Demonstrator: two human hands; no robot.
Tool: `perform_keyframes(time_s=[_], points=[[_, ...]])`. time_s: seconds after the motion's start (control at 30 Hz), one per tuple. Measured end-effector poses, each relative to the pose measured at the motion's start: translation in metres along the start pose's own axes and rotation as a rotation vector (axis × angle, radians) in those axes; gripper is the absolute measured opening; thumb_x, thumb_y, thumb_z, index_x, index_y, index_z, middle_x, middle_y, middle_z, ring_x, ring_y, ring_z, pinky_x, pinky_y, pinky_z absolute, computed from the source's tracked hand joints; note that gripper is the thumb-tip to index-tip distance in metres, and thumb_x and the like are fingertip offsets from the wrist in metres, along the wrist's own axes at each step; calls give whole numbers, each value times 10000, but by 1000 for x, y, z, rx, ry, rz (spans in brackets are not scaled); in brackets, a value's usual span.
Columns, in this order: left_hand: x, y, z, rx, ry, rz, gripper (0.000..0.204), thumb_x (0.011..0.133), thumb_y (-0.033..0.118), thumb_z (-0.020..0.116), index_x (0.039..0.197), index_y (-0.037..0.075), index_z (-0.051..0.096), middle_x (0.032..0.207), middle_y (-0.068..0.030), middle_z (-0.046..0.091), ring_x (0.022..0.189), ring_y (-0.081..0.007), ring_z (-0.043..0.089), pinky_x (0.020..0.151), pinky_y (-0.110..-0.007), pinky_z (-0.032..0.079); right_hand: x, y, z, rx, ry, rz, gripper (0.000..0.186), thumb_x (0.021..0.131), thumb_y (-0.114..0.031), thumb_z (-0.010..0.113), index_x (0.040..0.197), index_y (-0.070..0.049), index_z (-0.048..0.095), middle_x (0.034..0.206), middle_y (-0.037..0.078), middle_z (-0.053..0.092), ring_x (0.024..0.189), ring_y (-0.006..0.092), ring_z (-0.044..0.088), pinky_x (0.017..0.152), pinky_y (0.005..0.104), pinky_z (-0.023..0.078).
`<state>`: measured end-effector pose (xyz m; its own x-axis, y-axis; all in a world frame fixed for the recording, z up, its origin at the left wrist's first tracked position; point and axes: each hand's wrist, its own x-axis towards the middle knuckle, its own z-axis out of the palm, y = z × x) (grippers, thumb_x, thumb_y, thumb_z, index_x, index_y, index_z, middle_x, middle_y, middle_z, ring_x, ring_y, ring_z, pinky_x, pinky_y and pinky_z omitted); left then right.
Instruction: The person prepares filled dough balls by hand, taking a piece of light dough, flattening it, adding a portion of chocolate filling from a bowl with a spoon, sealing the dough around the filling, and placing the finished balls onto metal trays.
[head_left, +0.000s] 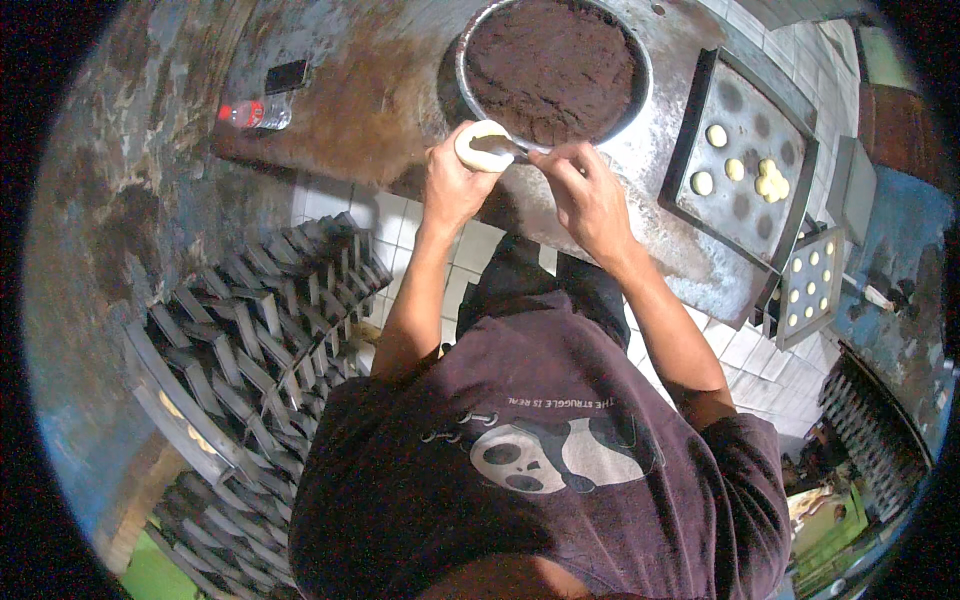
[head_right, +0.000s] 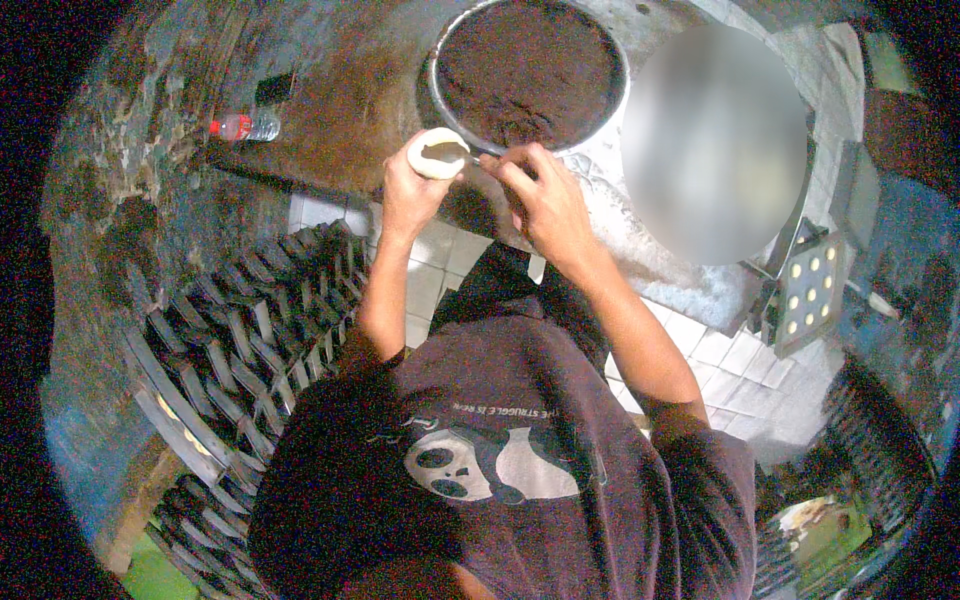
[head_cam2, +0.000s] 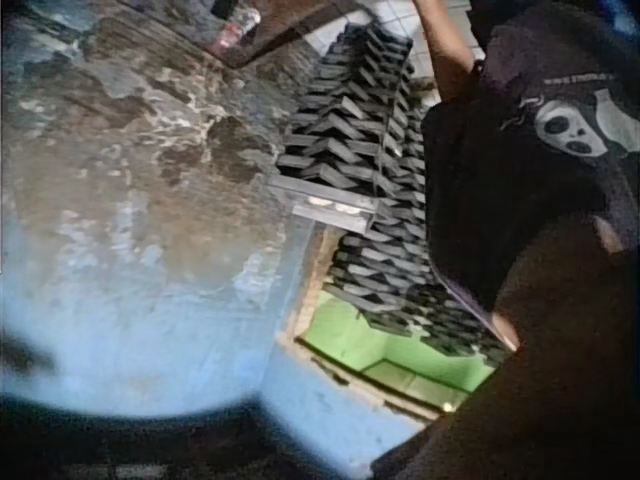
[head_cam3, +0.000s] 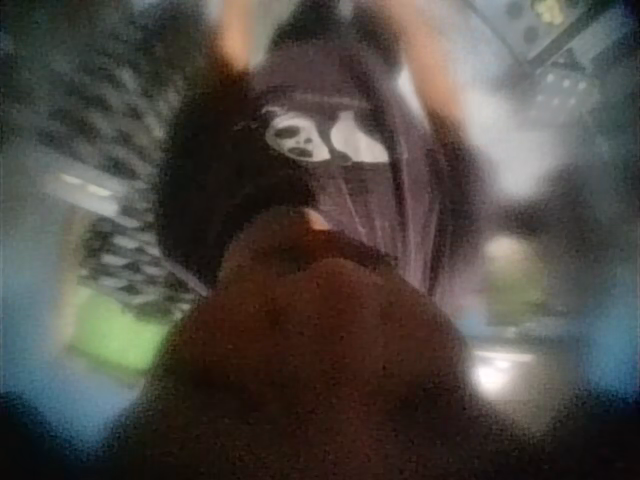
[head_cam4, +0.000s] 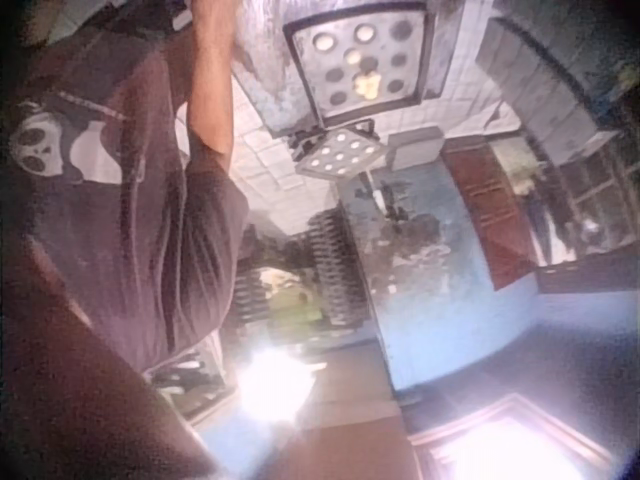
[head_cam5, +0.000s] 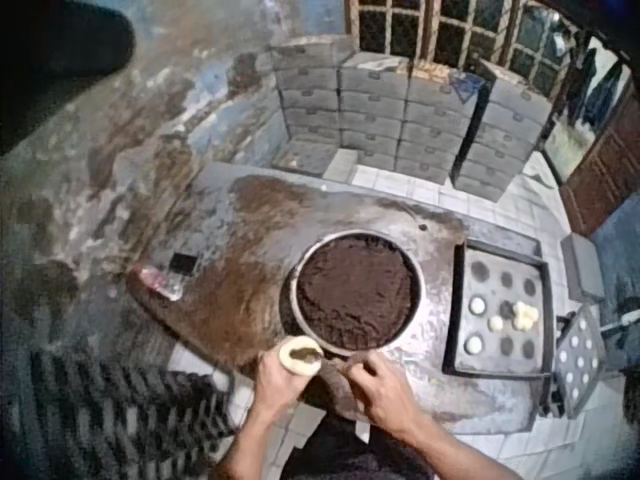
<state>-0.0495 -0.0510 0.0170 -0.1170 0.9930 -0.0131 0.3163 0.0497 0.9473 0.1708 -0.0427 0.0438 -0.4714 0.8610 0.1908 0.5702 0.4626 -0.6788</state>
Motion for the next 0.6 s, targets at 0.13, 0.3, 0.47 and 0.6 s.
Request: perform_keyframes(time_s=[0.13, 0.3, 0.47, 0.6], points=[[-6, -12, 11, -236, 2, -307, 255, 890, 141, 792, 1099, 24, 706, 980, -62, 786, 832, -137, 747, 654, -263, 579, -57, 50, 32, 207, 74, 291, 250, 890, -24, 668, 1139, -46, 676, 1081, 174, 646, 1027, 392, 664, 869, 451, 541], [-7, -7, 16, -306, -148, -346, 288, 911, 135, 786, 1164, 41, 686, 997, -45, 777, 810, -90, 729, 613, -237, 561, -166, 173, 77, -100, -177, 687, 234, 955, -212, 680, 1086, -18, 696, 1160, 245, 696, 1067, 429, 674, 932, 488, 536], [-6, 2, 22, -317, -336, -316, 383, 863, 116, 833, 1199, 32, 668, 1009, -43, 764, 847, -95, 718, 661, -263, 577, -47, 67, 0, 152, -106, 419, 571, 861, -414, 828, 1272, -46, 680, 1242, 199, 670, 1175, 382, 649, 1006, 447, 526], [0, 18, 31, -249, -397, -127, 416, 850, 96, 842, 1212, 12, 656, 1035, -53, 755, 934, -114, 693, 817, -296, 576, 17, -14, -47, 253, -114, 142, 735, 762, -416, 907, 1346, -54, 647, 1297, 161, 628, 1188, 330, 642, 1003, 415, 533]])
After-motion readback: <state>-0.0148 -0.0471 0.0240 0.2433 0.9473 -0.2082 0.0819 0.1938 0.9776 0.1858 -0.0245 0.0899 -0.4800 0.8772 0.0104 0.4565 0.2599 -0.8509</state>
